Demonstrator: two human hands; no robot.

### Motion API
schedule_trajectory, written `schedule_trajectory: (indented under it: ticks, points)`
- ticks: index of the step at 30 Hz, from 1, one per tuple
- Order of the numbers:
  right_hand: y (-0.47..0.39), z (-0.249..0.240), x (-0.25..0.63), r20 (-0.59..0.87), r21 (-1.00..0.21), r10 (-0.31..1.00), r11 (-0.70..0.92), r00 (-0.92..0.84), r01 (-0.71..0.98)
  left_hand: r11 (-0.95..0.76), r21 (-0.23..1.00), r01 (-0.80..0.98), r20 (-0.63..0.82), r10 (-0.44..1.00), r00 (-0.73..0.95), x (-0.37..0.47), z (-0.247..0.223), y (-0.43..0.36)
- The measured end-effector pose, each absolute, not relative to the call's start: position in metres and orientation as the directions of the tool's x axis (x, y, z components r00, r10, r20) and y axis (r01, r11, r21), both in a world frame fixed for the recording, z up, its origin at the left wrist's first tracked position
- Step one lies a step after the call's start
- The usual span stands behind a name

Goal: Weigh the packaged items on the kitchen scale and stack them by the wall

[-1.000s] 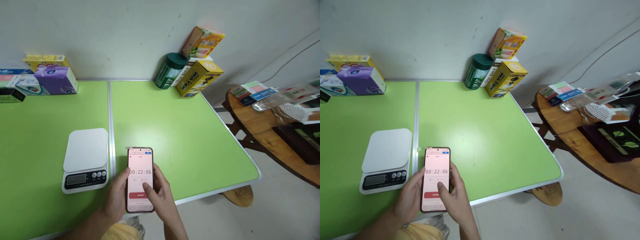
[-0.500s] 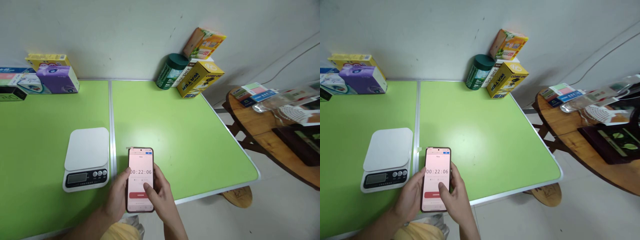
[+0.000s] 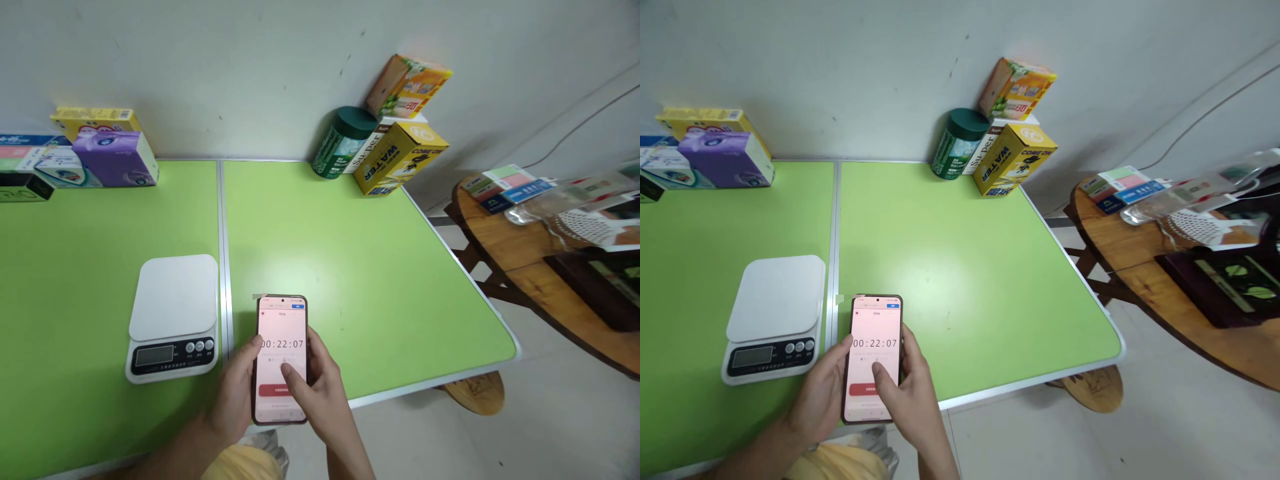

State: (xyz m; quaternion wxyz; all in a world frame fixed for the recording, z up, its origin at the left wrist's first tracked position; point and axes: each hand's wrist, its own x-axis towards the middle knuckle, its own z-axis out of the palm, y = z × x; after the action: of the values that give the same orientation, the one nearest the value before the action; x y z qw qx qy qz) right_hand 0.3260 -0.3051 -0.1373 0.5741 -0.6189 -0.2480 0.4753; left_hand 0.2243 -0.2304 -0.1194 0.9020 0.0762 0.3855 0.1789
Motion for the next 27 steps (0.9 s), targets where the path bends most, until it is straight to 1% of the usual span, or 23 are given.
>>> schedule_trajectory:
  ticks: [3, 9, 18, 21, 24, 27]
  points:
    - [-0.3068, -0.1384, 0.3269, -0.296, -0.945, 0.851, -0.196, 0.433, -0.261, 0.927, 0.263, -0.268, -0.662, 0.375, 0.648, 0.2248, -0.1186, -0.2302]
    - [-0.3102, -0.1428, 0.3303, -0.276, -0.922, 0.863, -0.113, 0.424, -0.371, 0.921, 0.274, -0.275, -0.626, 0.388, 0.677, 0.2234, -0.1205, -0.2303]
    - [-0.3051, -0.1384, 0.3266, -0.301, -0.93, 0.838, -0.152, 0.455, -0.336, 0.907, 0.314, -0.281, -0.625, 0.42, 0.658, 0.2242, -0.1225, -0.2318]
    - [-0.3055, -0.1386, 0.3271, -0.295, -0.929, 0.833, -0.135, 0.468, -0.344, 0.909, 0.315, -0.271, -0.625, 0.414, 0.662, 0.224, -0.1213, -0.2321]
    - [-0.3078, -0.1404, 0.3292, -0.287, -0.912, 0.844, -0.094, 0.454, -0.4, 0.92, 0.296, -0.259, -0.627, 0.391, 0.674, 0.2225, -0.1206, -0.2317]
    - [-0.3099, -0.1419, 0.3315, -0.297, -0.87, 0.875, -0.084, 0.381, -0.485, 0.924, 0.278, -0.263, -0.612, 0.381, 0.693, 0.2215, -0.1196, -0.2295]
